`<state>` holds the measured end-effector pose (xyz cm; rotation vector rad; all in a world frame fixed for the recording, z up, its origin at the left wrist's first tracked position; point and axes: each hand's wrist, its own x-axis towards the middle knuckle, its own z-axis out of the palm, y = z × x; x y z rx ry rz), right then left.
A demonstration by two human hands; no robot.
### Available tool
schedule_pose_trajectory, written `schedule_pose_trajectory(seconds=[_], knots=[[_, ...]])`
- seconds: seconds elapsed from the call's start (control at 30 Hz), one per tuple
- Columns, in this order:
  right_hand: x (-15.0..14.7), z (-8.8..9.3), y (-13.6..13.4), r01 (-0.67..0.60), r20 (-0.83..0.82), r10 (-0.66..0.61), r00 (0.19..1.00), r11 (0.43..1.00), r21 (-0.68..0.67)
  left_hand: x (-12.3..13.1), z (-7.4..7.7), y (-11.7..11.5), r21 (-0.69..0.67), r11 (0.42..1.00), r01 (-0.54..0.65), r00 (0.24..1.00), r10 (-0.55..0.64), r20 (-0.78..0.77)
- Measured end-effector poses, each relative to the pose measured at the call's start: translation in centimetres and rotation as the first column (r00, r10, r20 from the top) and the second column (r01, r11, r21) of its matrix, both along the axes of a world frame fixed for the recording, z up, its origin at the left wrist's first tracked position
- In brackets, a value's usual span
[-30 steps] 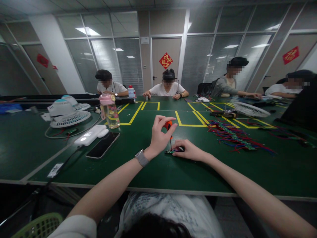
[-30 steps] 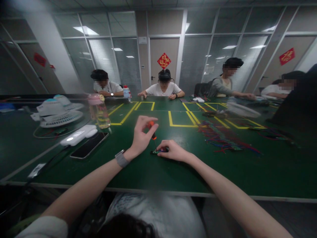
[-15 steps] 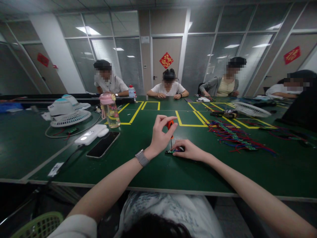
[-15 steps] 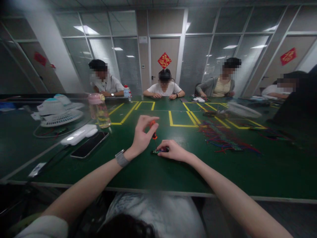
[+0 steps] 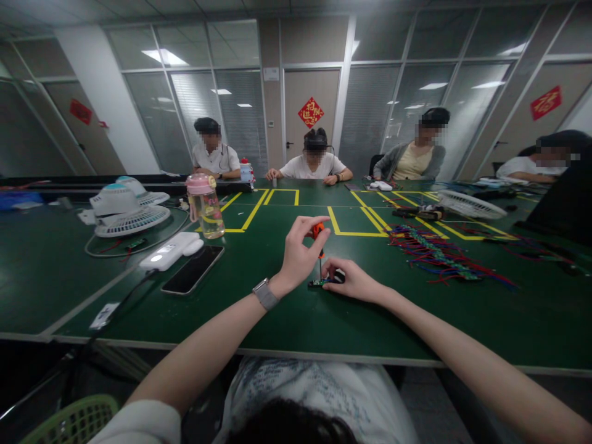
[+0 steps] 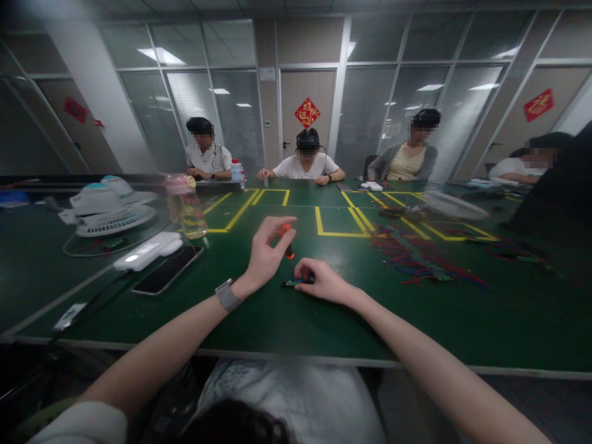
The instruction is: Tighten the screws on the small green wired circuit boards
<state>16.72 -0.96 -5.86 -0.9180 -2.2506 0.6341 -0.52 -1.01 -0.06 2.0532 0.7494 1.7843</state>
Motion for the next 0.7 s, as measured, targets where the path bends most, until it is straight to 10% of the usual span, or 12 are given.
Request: schedule_pose_trajectory(seconds=[0.2, 0.4, 0.7], knots=[[-0.16, 0.01, -0.22, -0.023, -0.044, 0.023, 0.999, 1.000, 0.001, 0.14, -0.43, 0.19, -0.105, 0.980, 0.167, 0.985, -0.161, 0.064], [-0.30, 0.18, -0.47, -0.001, 0.008, 0.001, 1.000, 0.997, 0.079, 0.03, -0.21, 0.28, 0.000, 1.000, 0.003, 1.000, -0.003, 0.004], [-0.25, -0.52, 0.09, 0.115, 0.004, -0.118, 0.993, 0.973, 0.201, 0.03, -0.50, 0.86, -0.052, 0.996, 0.073, 0.997, -0.072, 0.030]])
